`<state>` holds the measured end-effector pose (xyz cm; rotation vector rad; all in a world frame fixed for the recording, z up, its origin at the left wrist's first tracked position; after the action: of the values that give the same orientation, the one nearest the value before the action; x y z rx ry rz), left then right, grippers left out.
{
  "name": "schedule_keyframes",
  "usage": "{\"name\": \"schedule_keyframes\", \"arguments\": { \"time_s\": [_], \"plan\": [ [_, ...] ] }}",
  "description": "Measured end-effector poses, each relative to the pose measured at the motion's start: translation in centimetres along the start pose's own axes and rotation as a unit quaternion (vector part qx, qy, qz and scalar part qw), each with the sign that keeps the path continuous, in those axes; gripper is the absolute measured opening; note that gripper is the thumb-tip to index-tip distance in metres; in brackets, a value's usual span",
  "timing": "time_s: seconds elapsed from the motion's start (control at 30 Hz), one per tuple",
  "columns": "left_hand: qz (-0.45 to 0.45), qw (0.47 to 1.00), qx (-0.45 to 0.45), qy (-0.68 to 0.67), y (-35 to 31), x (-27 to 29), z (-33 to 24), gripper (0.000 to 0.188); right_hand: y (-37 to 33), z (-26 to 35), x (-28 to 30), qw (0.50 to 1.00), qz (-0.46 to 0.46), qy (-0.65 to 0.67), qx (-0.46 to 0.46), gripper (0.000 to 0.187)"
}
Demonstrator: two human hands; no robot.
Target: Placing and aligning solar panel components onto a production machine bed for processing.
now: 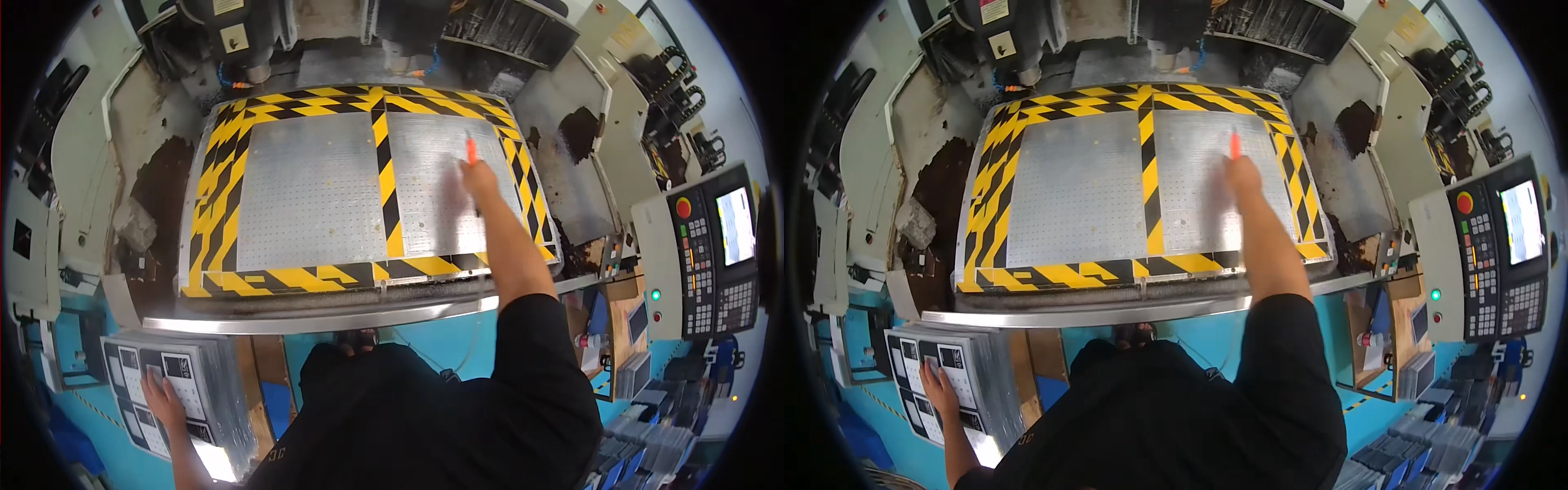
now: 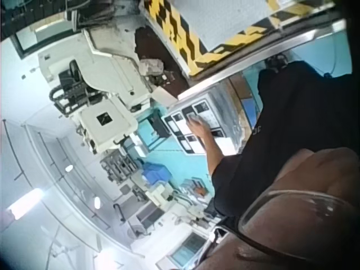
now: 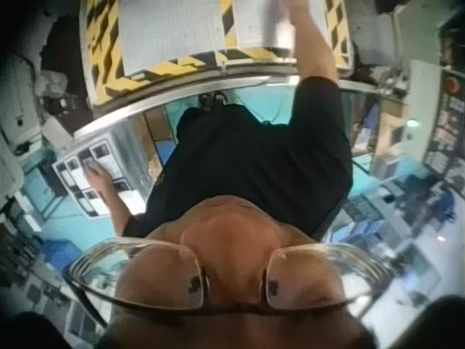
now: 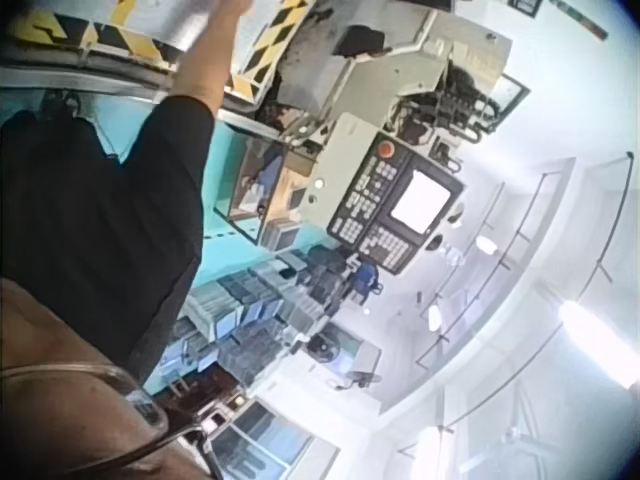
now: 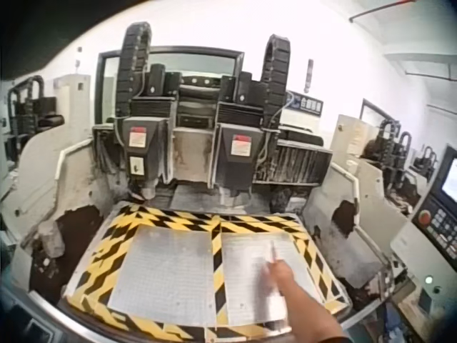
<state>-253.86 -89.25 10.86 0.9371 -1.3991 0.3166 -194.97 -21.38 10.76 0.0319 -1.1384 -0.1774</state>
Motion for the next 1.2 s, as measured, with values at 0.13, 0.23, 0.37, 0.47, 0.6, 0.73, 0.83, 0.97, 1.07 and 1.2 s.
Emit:
{"name": "schedule_keyframes", "arguments": {
  "time_s": [0.13,0.23,0.37,0.47,0.6,0.73,0.83,0.97,1.07,1.2],
  "plan": [
    [0.002,1.000,-0.008,-0.021,0.4,0.1,-0.3,0.050,-3.1,-7.5,5.3,0.996,-0.036,-0.081,-0.021,0.056],
    [0.011,0.999,-0.010,-0.035,0.2,-0.1,0.5,0.050,-9.5,-10.0,9.9,0.986,0.026,-0.162,-0.029,0.053],
    [0.013,0.999,-0.023,-0.027,0.2,-0.1,0.4,0.050,-18.6,-11.4,18.0,0.966,0.102,-0.229,-0.058,0.045],
    [0.020,0.999,-0.041,-0.029,1.2,-0.2,-0.9,0.050,-23.2,-13.5,20.3,0.962,0.094,-0.234,-0.105,0.040],
    [0.009,0.999,-0.038,-0.034,0.8,-0.4,-0.6,0.051,-27.7,-6.3,20.4,0.961,0.156,-0.226,0.032,0.035],
    [-0.004,0.999,-0.043,-0.024,-0.2,-0.3,2.1,0.051,-20.5,-13.0,18.9,0.967,0.068,-0.238,-0.065,0.040],
    [0.032,0.995,0.090,-0.044,0.1,0.6,-1.9,0.046,-18.7,-7.6,15.6,0.972,0.061,-0.227,0.020,0.039],
    [0.042,0.998,0.046,-0.007,0.9,1.1,-2.9,0.052,-24.2,7.9,7.4,0.910,0.190,-0.168,0.327,0.032],
    [0.007,0.999,0.040,0.025,0.0,1.0,-1.6,0.053,-28.2,19.1,1.7,0.851,0.211,0.026,0.480,0.026],
    [0.002,0.998,0.057,0.035,0.0,1.5,-2.2,0.051,-17.8,25.4,-4.6,0.941,0.182,0.000,0.285,0.033]
  ]
}}
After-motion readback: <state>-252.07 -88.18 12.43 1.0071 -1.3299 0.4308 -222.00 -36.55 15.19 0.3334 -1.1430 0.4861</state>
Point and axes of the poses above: each hand's wrist, its own y-axis towards the middle knuckle, its own x-axis out of the back of the hand, z = x × y, the point moved 1 cm from there along y, towards the middle knuckle, and after that the axes turned 9 degrees about -z, right-handed, at the moved point
